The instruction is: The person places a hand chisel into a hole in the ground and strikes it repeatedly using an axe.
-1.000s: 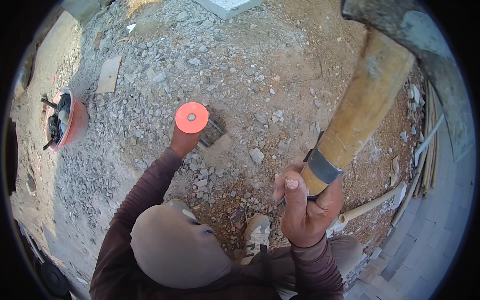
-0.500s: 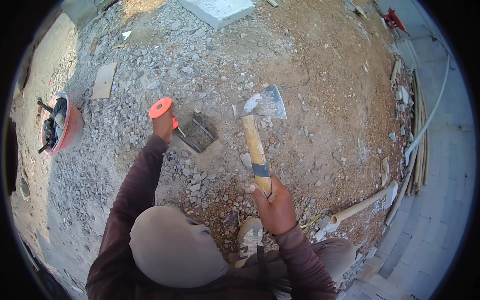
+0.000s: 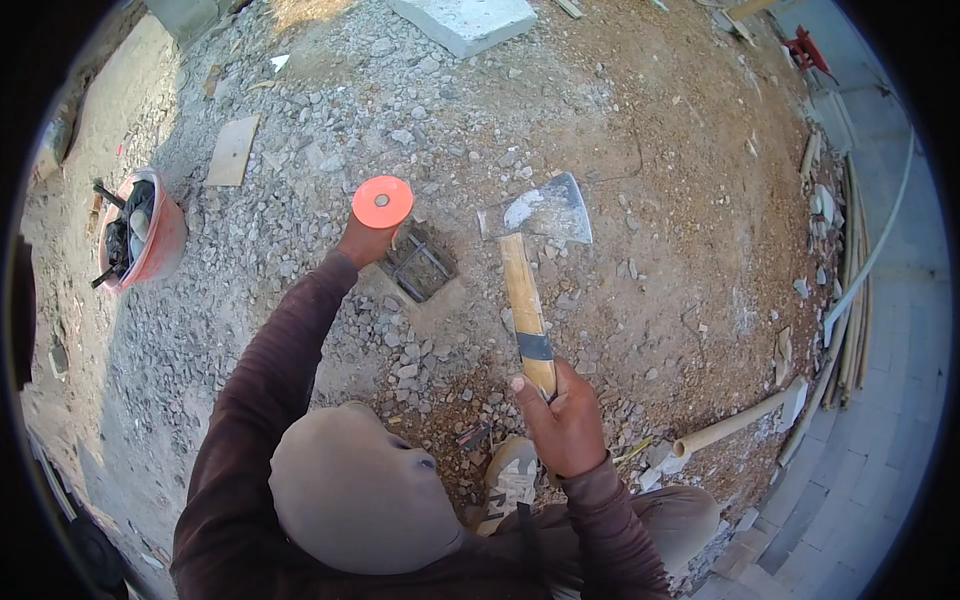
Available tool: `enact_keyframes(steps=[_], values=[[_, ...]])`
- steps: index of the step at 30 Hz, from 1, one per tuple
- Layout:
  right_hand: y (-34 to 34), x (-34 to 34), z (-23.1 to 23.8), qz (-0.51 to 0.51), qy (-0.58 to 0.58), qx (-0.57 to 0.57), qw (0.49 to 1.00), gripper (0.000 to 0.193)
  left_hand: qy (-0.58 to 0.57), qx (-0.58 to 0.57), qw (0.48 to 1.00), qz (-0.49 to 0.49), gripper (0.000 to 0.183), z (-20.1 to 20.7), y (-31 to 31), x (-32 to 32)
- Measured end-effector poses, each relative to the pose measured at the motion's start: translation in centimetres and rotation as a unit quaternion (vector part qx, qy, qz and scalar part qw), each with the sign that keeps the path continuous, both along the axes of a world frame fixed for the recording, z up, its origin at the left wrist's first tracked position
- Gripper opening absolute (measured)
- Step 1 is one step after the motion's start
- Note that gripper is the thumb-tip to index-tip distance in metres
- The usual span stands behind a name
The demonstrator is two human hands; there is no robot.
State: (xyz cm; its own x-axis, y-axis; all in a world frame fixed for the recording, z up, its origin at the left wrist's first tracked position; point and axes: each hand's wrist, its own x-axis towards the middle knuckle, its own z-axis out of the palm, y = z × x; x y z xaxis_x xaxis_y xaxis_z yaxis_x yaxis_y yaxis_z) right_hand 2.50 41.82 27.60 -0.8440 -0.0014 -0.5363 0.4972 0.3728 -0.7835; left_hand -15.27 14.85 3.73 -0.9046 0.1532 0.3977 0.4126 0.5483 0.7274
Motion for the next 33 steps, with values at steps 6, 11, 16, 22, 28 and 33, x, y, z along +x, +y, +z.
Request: enact_keyframes(steps=[6, 11, 16, 22, 28, 33], values=[[-2.4, -5.2, 4.5, -0.009, 0.2, 0.008, 0.98, 0.017, -0.126, 0.057, 0.99, 0.0, 0.008, -1.0, 0.7, -0.2], [-6.1, -9.3, 6.2, -0.04, 0.459, -0.149, 0.875, 0.018, -0.188, 0.109, 0.976, 0.013, 0.018, -1.1, -0.5, 0.5], [-6.1, -7.6, -7.6, 0.248, 0.093, 0.258, 0.929, 0.026, -0.057, 0.149, 0.987, -0.002, 0.012, 1.6, 1.7, 0.9], [-2.2, -4.7, -3.8, 0.216, 0.125, 0.235, 0.939, 0.025, -0.251, 0.097, 0.956, -0.114, 0.026, 4.0, 5.7, 3.0], [0.2, -2.4, 0.1, 0.069, 0.12, 0.196, 0.971, 0.017, -0.072, 0.04, 0.995, -0.055, 0.03, 7.4, 12.1, 7.5], [0.9, -2.5, 1.2, -0.023, 0.088, 0.107, 0.99, 0.015, -0.096, 0.057, 0.993, 0.026, 0.031, 3.1, 8.2, 6.5]])
